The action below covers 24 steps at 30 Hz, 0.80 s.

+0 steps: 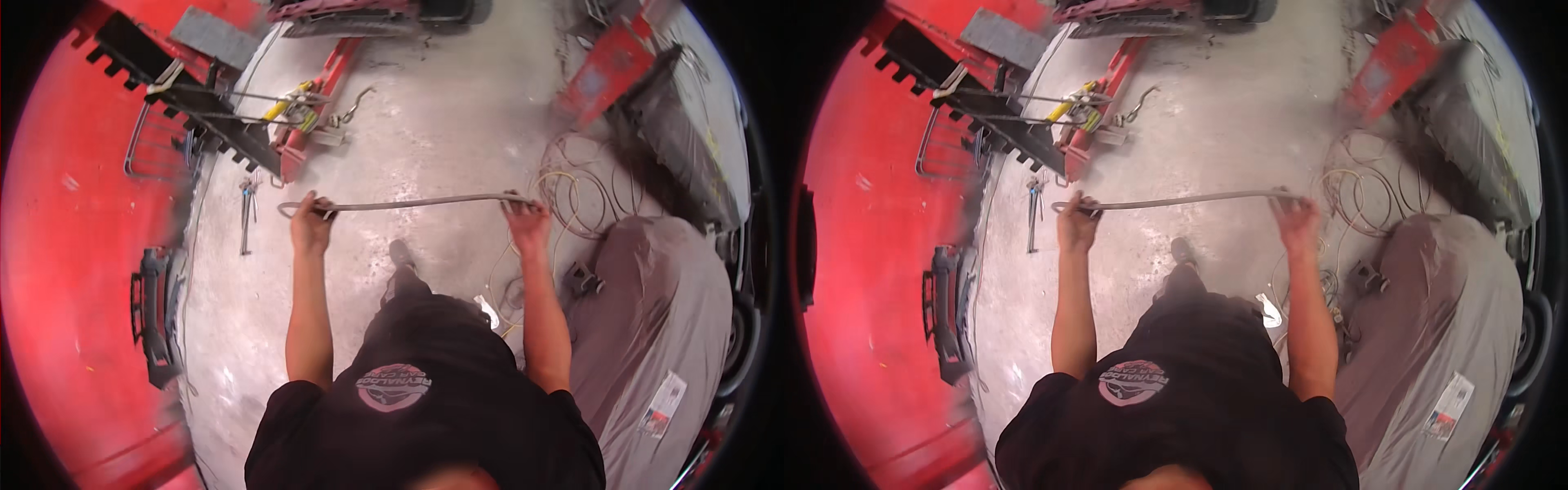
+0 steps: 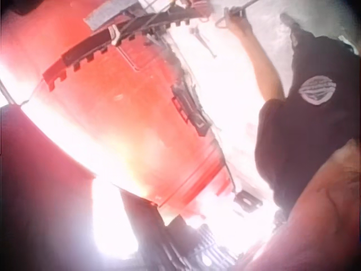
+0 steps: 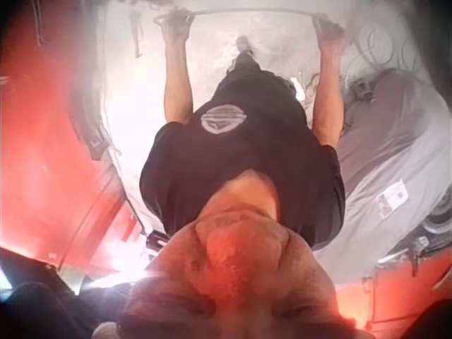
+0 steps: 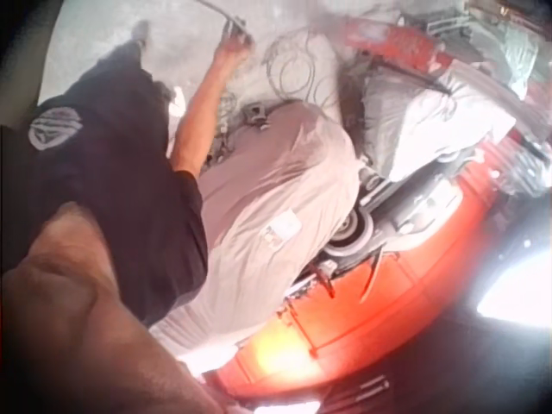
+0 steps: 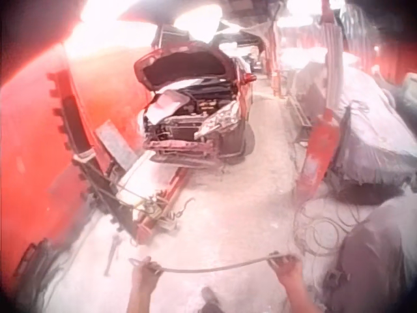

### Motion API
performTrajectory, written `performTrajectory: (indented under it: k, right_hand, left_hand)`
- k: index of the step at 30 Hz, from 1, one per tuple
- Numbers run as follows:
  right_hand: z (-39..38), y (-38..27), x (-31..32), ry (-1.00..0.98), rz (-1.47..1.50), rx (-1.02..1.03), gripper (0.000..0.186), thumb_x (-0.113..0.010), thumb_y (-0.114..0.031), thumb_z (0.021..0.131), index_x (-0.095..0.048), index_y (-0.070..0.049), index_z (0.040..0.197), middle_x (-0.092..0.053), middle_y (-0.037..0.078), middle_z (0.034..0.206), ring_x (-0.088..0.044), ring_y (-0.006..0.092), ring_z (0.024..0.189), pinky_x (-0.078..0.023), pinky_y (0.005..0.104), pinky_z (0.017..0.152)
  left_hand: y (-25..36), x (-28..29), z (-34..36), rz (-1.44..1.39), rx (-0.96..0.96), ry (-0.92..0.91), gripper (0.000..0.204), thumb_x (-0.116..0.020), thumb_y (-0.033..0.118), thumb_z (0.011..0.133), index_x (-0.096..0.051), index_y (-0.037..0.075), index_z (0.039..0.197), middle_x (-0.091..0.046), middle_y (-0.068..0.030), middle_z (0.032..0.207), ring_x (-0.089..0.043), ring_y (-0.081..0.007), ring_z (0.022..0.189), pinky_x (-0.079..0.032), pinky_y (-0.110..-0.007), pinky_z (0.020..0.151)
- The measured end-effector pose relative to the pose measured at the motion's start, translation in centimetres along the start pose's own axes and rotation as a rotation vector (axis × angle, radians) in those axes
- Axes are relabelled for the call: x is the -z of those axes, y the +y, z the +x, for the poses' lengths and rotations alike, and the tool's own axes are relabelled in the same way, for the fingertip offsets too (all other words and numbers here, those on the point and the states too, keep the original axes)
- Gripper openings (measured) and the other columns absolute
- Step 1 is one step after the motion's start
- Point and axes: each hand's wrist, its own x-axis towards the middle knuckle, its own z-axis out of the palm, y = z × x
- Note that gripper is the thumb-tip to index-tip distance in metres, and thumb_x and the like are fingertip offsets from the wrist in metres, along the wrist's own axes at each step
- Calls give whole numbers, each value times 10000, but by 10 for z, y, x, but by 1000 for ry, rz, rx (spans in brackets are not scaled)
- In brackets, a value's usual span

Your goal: The person cleans various automotive parts and equipment using a cloth, then handles a large plastic sheet near a vehicle.

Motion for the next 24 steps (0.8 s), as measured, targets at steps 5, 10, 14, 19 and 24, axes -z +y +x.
performTrajectory:
  k: [5,10,14,19,24]
  right_hand:
    - [103,-66,-1,-2,-484,75,166,-504,-175,943,-602,-42,965,-648,129,955,-613,268,939,-476,453,920]
    - [50,-123,-120,-406,-625,541,264,-553,-239,956,-585,-38,1124,-610,52,900,-588,201,885,-455,414,897]
    - [69,-77,-105,-2,-789,560,389,-540,-315,985,-485,-93,1300,-599,39,929,-571,183,877,-446,396,888]
    - [151,36,-25,511,-1621,4,516,-604,-348,915,-485,-66,1330,-626,87,1055,-670,234,794,-510,342,598]
    - [216,163,-122,-44,-1542,18,604,-628,-264,913,-426,-19,1428,-617,157,1168,-675,238,914,-533,338,725]
  left_hand:
    - [23,66,97,-266,68,122,128,-534,188,974,-546,66,939,-542,-60,729,-542,-225,757,-436,-379,799]
    - [65,116,163,-328,49,69,244,-451,272,1023,-531,44,1055,-556,-71,759,-532,-244,707,-481,-412,742]
    - [102,36,179,-207,-43,-27,249,-460,258,1023,-495,39,1136,-559,-71,787,-545,-238,715,-511,-443,740]
    - [132,-33,226,-3,-227,-53,265,-505,272,1014,-482,70,1182,-614,-94,869,-621,-244,821,-560,-478,773]
    - [95,-83,259,214,-234,-62,244,-468,299,1027,-518,106,1168,-653,-57,865,-629,-160,834,-499,-318,656]
